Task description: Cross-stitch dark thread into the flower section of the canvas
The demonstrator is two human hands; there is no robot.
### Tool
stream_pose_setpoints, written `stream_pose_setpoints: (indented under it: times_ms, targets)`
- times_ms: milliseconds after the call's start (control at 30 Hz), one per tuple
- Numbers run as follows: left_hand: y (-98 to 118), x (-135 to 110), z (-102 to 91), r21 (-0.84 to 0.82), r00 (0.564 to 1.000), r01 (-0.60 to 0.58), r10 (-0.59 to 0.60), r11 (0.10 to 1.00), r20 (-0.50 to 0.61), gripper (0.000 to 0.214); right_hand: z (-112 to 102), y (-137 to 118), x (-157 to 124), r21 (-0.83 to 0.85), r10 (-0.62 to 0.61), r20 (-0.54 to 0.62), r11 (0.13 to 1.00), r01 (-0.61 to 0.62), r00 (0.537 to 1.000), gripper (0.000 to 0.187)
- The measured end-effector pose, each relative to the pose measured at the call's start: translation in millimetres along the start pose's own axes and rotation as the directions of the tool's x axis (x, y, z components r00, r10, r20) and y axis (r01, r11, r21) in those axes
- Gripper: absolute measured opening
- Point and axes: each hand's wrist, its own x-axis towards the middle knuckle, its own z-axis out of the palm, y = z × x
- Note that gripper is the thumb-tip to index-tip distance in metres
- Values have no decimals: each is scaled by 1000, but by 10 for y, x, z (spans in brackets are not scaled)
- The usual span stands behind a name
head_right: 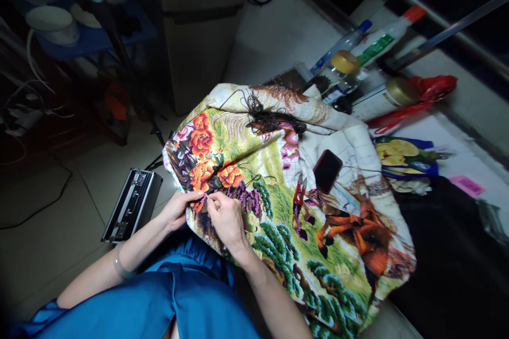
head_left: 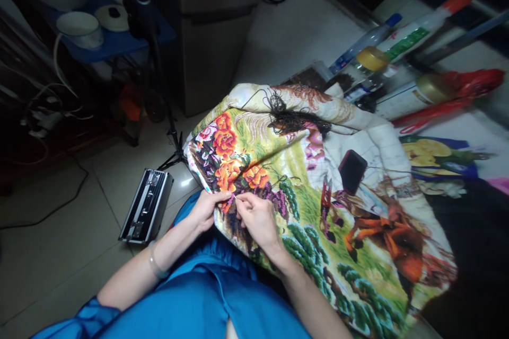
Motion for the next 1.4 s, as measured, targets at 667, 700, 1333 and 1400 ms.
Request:
stream_pose_setpoints:
  times_ms: [667,700,1333,1400]
  targets:
    - [65,6,113,164,986,-24,51,986,-161,26,476,-20,-94,708,472,-114,656,-262,874,29]
    - [65,10,104,158,987,-26,50,987,-151,26,469,-18,-102,719,469,-108,646,-257,876,30]
    - [71,42,41,130,995,7,6,991,-102,32,405,-52,-80,815,505,96,455,-359,858,33]
    - [71,44,37,135,995,12,1,991,-97,30,396,-57,-72,813,509,111,448,-372,854,33]
